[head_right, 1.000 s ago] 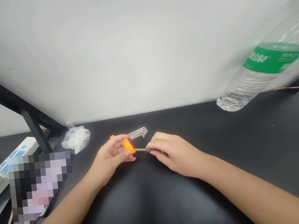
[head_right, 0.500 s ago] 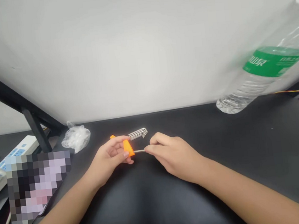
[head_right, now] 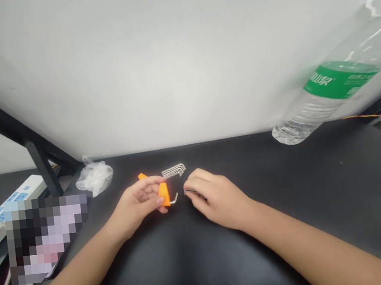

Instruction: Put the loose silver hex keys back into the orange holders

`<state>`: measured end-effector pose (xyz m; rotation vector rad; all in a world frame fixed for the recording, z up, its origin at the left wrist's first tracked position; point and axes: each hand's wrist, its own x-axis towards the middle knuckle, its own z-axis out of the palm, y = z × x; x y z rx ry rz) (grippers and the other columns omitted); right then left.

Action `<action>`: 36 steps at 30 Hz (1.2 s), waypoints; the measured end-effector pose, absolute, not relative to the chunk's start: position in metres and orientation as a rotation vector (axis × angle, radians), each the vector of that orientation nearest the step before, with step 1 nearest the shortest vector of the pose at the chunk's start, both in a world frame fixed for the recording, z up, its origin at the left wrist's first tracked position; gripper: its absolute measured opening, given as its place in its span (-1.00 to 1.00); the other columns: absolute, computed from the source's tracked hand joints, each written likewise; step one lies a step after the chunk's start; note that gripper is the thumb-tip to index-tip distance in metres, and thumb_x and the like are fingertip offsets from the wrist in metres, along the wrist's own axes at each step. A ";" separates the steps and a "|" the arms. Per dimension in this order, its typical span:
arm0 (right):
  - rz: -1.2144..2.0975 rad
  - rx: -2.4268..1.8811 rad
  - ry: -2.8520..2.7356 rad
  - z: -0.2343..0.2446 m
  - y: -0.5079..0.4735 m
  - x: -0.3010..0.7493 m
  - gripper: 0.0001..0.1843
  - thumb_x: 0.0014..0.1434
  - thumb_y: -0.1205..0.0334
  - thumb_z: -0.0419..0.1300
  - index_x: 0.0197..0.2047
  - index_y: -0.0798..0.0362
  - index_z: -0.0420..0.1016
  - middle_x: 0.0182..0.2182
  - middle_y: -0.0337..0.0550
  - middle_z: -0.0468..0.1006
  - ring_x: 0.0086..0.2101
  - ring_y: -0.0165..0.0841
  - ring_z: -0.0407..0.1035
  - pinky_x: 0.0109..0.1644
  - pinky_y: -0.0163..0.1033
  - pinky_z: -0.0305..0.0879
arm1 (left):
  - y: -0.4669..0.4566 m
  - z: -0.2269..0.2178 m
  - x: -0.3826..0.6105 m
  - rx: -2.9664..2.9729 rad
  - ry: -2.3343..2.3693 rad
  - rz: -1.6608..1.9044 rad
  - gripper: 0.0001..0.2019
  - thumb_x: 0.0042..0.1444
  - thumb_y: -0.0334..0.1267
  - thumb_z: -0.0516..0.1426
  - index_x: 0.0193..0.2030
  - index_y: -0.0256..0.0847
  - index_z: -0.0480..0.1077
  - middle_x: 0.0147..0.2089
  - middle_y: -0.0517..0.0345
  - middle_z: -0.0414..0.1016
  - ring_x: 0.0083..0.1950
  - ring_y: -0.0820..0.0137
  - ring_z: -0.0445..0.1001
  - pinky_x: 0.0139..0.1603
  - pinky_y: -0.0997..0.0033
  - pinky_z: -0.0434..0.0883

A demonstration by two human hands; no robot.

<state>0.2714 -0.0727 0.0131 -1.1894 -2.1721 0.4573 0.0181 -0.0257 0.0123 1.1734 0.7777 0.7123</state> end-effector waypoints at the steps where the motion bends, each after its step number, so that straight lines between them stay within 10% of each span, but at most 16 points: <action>1: 0.389 -1.258 -2.205 0.011 -0.067 0.279 -0.84 0.35 0.33 0.13 -0.08 0.00 0.52 -0.16 -0.08 0.52 -0.28 -0.33 0.42 -0.17 -0.20 0.39 | -0.025 0.012 0.017 1.163 0.785 0.731 -0.56 0.12 -0.29 0.35 0.14 -0.22 0.46 -0.16 0.05 0.57 -0.22 0.35 0.59 -0.20 0.32 0.58; 12: 0.550 -1.687 -2.236 0.000 -0.044 0.312 -0.87 0.06 0.44 0.26 -0.39 0.02 0.46 -0.40 -0.22 0.50 -0.44 -0.38 0.36 -0.39 -0.30 0.21 | -0.021 0.008 0.012 1.076 0.802 0.753 -0.72 0.07 -0.26 0.40 -0.09 -0.27 0.55 -0.11 0.00 0.62 -0.11 0.29 0.60 0.04 0.16 0.59; 36: 0.165 -0.867 -2.178 0.018 -0.070 0.283 -0.74 0.35 0.49 0.12 -0.06 0.02 0.57 -0.16 -0.08 0.61 -0.21 -0.35 0.48 -0.15 -0.25 0.45 | -0.024 0.009 0.016 1.090 0.810 0.703 -0.68 0.05 -0.25 0.41 -0.07 -0.31 0.56 -0.14 0.00 0.61 -0.19 0.35 0.59 -0.09 0.26 0.64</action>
